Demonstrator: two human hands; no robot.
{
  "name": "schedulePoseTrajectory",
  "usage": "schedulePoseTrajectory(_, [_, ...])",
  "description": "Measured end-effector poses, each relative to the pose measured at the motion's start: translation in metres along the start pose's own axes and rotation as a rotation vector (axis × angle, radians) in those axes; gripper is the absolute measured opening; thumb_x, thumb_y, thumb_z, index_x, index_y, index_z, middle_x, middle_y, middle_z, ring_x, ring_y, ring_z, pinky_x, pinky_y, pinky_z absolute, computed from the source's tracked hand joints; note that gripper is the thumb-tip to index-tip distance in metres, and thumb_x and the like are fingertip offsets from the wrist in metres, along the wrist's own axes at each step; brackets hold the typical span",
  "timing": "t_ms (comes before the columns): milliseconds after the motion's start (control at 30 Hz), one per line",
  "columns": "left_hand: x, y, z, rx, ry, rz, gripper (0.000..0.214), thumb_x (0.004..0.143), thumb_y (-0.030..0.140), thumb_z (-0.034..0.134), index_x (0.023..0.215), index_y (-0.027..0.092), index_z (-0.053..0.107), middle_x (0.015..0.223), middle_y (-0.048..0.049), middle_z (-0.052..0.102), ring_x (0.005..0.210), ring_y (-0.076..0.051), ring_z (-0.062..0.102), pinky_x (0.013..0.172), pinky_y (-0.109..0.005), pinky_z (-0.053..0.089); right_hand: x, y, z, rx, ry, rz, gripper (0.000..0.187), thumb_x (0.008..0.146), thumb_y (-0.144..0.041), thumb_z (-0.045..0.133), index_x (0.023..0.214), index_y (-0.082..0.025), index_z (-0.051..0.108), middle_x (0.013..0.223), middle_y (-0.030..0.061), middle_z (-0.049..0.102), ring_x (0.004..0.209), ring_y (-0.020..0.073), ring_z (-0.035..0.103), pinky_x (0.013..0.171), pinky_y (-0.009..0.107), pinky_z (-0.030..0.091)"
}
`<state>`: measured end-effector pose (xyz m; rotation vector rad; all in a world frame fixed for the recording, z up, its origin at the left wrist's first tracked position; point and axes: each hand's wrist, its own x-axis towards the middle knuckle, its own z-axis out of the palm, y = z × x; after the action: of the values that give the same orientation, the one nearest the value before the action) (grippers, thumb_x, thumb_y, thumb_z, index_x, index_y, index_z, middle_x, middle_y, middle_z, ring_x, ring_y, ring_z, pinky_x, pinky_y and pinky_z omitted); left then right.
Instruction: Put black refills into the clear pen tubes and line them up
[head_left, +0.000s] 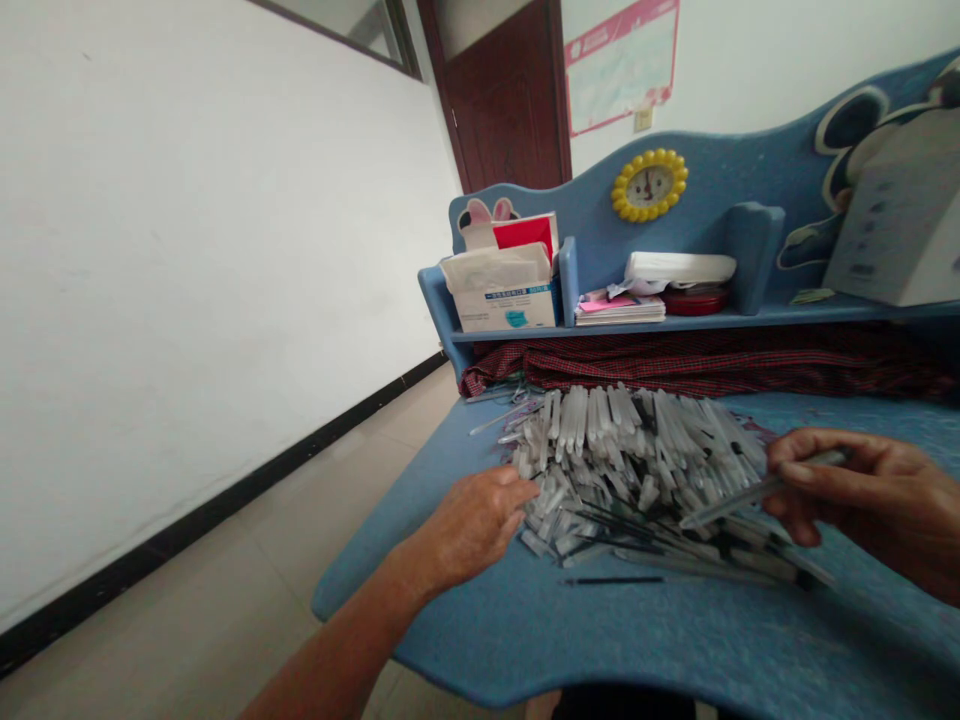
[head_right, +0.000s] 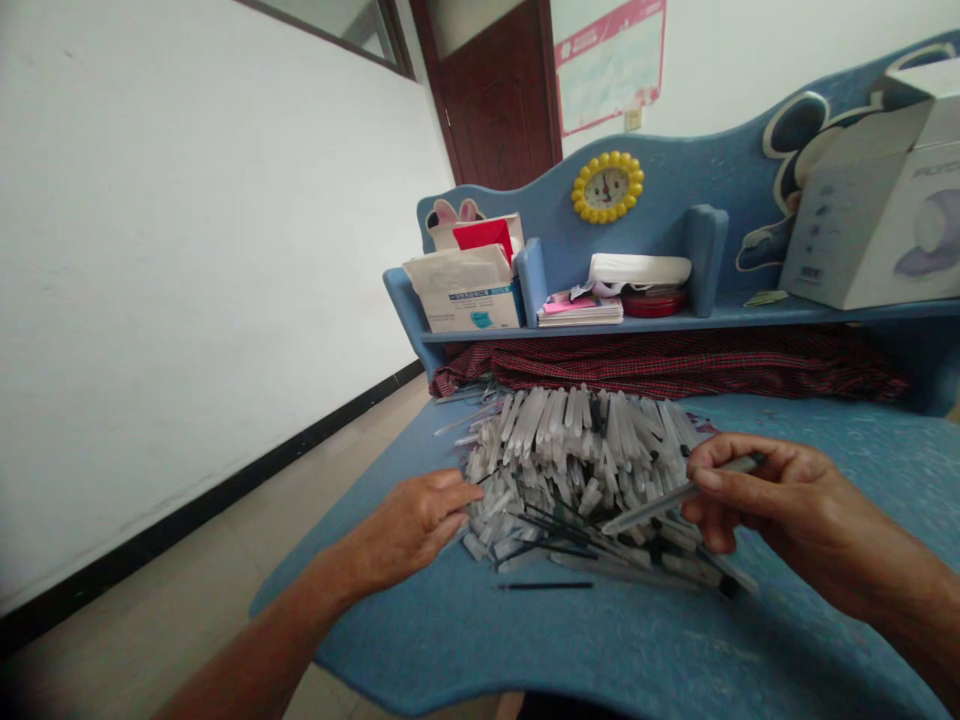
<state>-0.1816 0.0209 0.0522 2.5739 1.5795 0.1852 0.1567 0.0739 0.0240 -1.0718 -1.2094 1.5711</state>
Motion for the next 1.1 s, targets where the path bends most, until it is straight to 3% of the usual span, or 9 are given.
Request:
schedulePoseTrajectory(167, [0.003, -0.003, 0.007, 0.22, -0.034, 0.006, 0.026, 0.083, 0.009, 0.041, 0.097, 0.019, 0.06, 0.082, -0.0056, 0.056, 0.078, -0.02, 0.054, 0.067, -0.029, 0.043, 0.0, 0.002, -0.002, -0.022, -0.027, -0.006, 0.023, 0.06, -0.038, 0.078, 0.067, -0.021, 0.063, 0.056, 0.0042, 0.059, 0.047, 0.0157, 0.054, 0.046, 0.028, 0.044])
schedulePoseTrajectory(367, [0.005, -0.002, 0.003, 0.241, -0.033, 0.047, 0.018, 0.085, 0.012, 0.042, 0.087, 0.018, 0.059, 0.083, -0.0052, 0.055, 0.079, -0.018, 0.053, 0.068, -0.027, 0.042, 0.001, 0.003, -0.001, -0.007, -0.029, -0.021, 0.023, 0.062, -0.037, 0.076, 0.07, -0.02, 0.063, 0.053, 0.0031, 0.059, 0.046, 0.0159, 0.054, 0.047, 0.028, 0.044])
schedulePoseTrajectory(767, [0.011, -0.002, -0.006, 0.254, -0.059, 0.135, 0.016, 0.087, 0.016, 0.045, 0.088, 0.017, 0.06, 0.084, -0.0047, 0.056, 0.079, -0.018, 0.052, 0.069, -0.027, 0.042, -0.002, -0.006, 0.007, 0.003, -0.081, -0.017, 0.027, 0.063, -0.037, 0.076, 0.071, -0.017, 0.06, 0.056, 0.0047, 0.063, 0.045, 0.0148, 0.054, 0.047, 0.027, 0.043])
schedulePoseTrajectory(1100, [0.01, -0.012, 0.003, 0.252, 0.013, 0.231, 0.017, 0.09, 0.015, 0.04, 0.082, 0.015, 0.056, 0.083, -0.0055, 0.055, 0.079, -0.017, 0.052, 0.071, -0.027, 0.044, 0.001, 0.002, 0.001, 0.004, -0.067, -0.03, 0.028, 0.056, -0.037, 0.08, 0.069, -0.018, 0.063, 0.054, 0.003, 0.062, 0.044, 0.0138, 0.054, 0.045, 0.023, 0.042])
